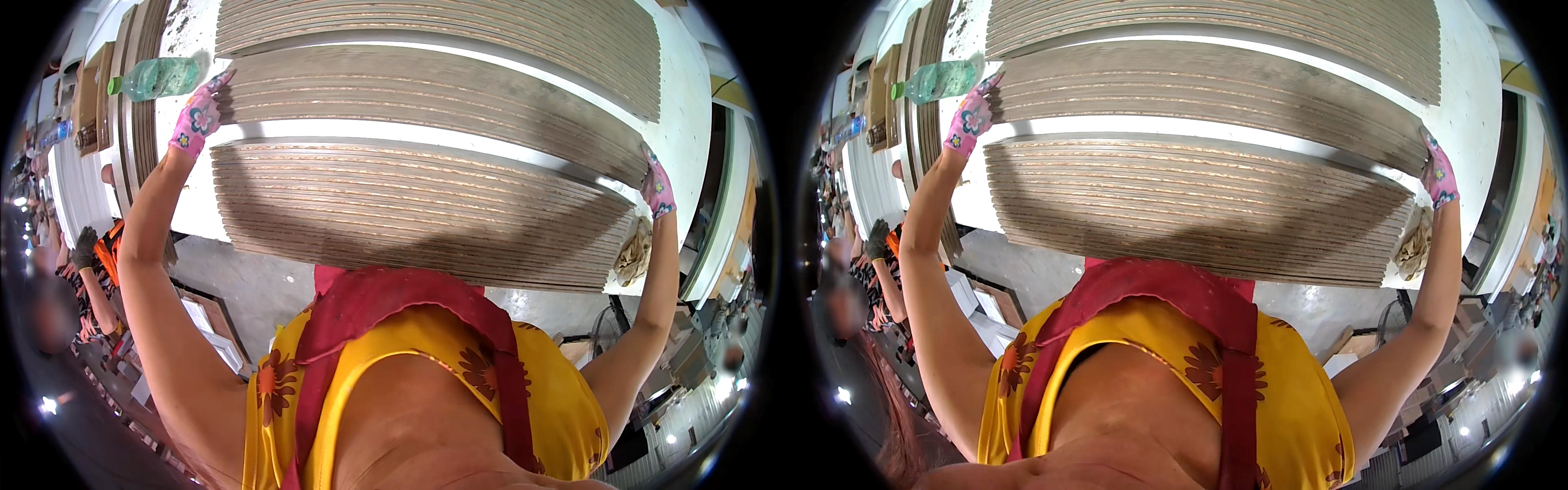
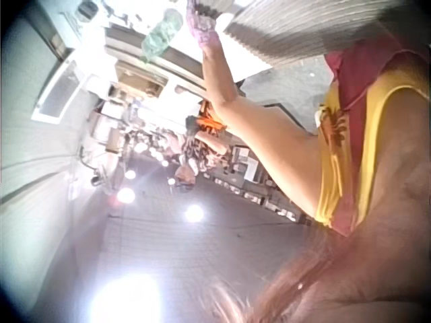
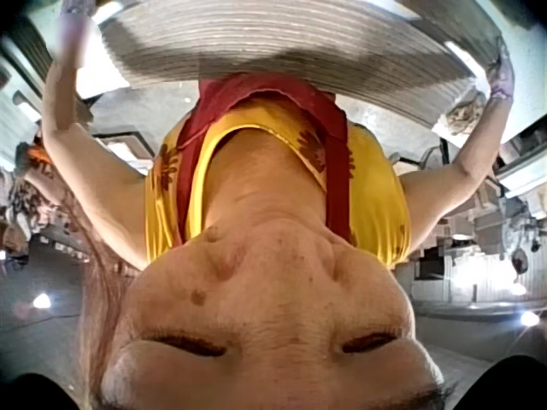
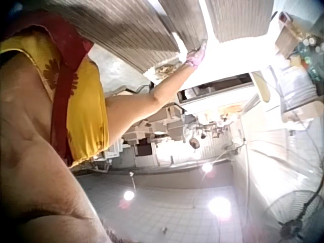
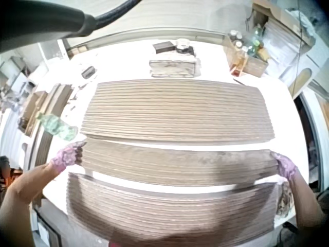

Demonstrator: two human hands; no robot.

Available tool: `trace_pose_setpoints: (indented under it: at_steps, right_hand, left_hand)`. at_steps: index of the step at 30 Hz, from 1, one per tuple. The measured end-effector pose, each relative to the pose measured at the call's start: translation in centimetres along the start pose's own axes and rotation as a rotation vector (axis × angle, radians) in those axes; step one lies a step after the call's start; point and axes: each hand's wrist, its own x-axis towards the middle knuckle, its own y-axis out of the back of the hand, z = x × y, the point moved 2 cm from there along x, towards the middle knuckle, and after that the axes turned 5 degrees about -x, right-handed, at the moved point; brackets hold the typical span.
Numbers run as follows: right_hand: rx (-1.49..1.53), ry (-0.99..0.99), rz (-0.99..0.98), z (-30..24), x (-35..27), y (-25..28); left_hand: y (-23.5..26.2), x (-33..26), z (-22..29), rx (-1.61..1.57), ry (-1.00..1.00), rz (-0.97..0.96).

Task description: The person wipes several long grooved wooden slats using a cloth and liquid from a bottle, then moves the slats across the worktable.

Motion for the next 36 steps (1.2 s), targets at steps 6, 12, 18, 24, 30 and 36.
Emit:
trace_pose_setpoints:
  at_steps: [6, 12, 18, 24, 30, 36]
  right_hand:
    - [0.263, 0.188, -0.063, 6.9, 1.3, 5.6]
    - [-1.436, 0.42, 0.568, 4.0, -1.4, 1.8]
    - [-0.963, 0.579, 0.417, 4.3, -3.4, 0.7]
    - [-1.228, 0.805, 0.308, 5.3, -4.6, -0.7]
    - [-0.468, 0.432, 0.121, 3.1, -8.7, -2.8]
    - [-0.476, 0.455, 0.113, 2.9, -10.1, -3.3]
  left_hand:
    - [0.5, -1.6, -1.0, -0.054, -0.332, 0.119]
    - [1.5, -1.3, -0.6, 0.222, -0.714, -0.153]
    - [0.5, -2.7, 0.0, 0.293, -0.738, -0.187]
    - [0.0, -5.5, -0.8, 0.503, -0.743, -0.194]
    - [-1.0, -7.3, -2.3, 0.756, -0.619, -0.108]
    - [-1.0, -7.2, -5.1, 0.584, -0.685, 0.103]
